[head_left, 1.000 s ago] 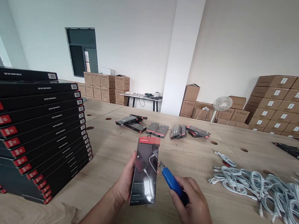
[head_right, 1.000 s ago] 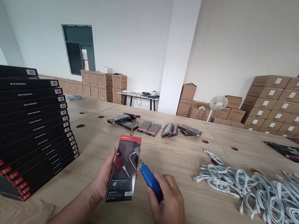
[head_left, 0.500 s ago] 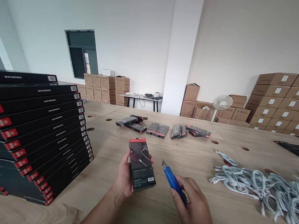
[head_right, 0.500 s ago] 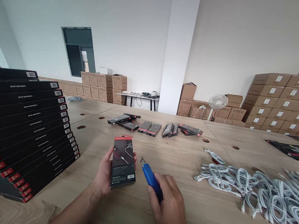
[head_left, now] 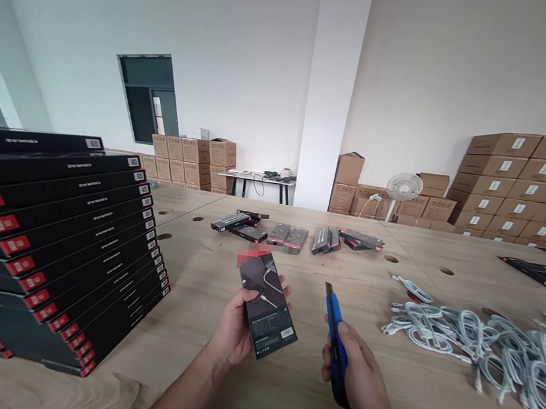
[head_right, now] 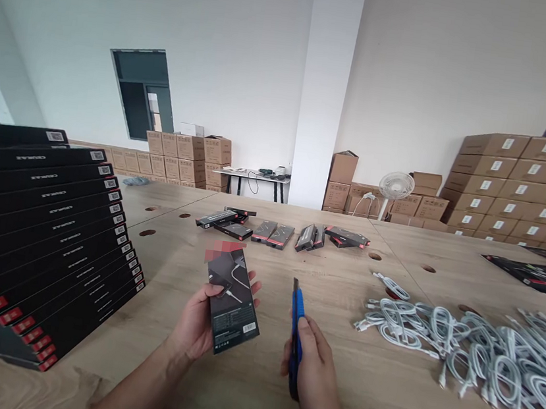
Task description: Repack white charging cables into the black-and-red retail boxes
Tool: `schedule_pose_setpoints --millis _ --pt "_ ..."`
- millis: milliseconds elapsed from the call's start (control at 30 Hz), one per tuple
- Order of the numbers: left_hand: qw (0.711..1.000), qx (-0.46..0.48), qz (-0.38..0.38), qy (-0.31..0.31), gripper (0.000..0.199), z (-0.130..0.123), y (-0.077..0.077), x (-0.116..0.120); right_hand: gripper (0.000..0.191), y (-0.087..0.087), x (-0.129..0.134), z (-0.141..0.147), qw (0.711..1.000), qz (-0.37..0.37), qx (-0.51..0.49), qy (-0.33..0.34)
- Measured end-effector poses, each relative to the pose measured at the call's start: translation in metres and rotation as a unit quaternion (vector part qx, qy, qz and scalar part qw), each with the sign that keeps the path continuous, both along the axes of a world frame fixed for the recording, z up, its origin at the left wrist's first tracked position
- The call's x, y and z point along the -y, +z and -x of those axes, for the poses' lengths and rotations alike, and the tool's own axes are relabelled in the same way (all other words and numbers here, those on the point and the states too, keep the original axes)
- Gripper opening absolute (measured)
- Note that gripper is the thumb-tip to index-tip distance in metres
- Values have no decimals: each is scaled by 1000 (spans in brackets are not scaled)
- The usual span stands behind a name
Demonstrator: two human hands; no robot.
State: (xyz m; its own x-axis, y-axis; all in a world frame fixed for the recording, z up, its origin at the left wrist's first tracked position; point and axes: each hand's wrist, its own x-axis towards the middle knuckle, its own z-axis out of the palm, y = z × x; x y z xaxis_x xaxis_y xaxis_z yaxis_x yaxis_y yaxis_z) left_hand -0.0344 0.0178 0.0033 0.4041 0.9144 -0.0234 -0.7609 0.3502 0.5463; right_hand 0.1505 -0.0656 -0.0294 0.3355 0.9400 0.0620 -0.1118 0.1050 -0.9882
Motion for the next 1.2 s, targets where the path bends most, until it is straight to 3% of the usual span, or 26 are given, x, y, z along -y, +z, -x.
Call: schedule_pose_setpoints --millis 100,233,300,433,567,800,1000,1200 --pt "999 -5 -12 -42 44 -8 -6 6 56 -4 -2 10 993 53 -105 21" --pt "993 -79 21 -80 27 -20 -11 18 61 -9 -1 22 994 58 -82 48" --pt "992 -115 -1 -42 23 -26 -8 23 63 -10 -1 26 994 36 -93 39" --pt "976 -190 -95 45 40 -34 1 31 60 -12 -4 24 995 17 -100 -7" --pt "963 -234 -108 79 41 -38 5 35 59 -16 -7 21 994 -15 -100 -31" --pt "965 -227 -97 89 35 -37 2 32 57 -20 -6 23 995 -19 -98 -15" --pt "990 -114 -74 36 30 -32 6 28 57 -17 -4 25 995 -3 -97 -1" --pt "972 -201 -110 51 29 -30 4 30 54 -14 -4 25 996 -42 -67 -30"
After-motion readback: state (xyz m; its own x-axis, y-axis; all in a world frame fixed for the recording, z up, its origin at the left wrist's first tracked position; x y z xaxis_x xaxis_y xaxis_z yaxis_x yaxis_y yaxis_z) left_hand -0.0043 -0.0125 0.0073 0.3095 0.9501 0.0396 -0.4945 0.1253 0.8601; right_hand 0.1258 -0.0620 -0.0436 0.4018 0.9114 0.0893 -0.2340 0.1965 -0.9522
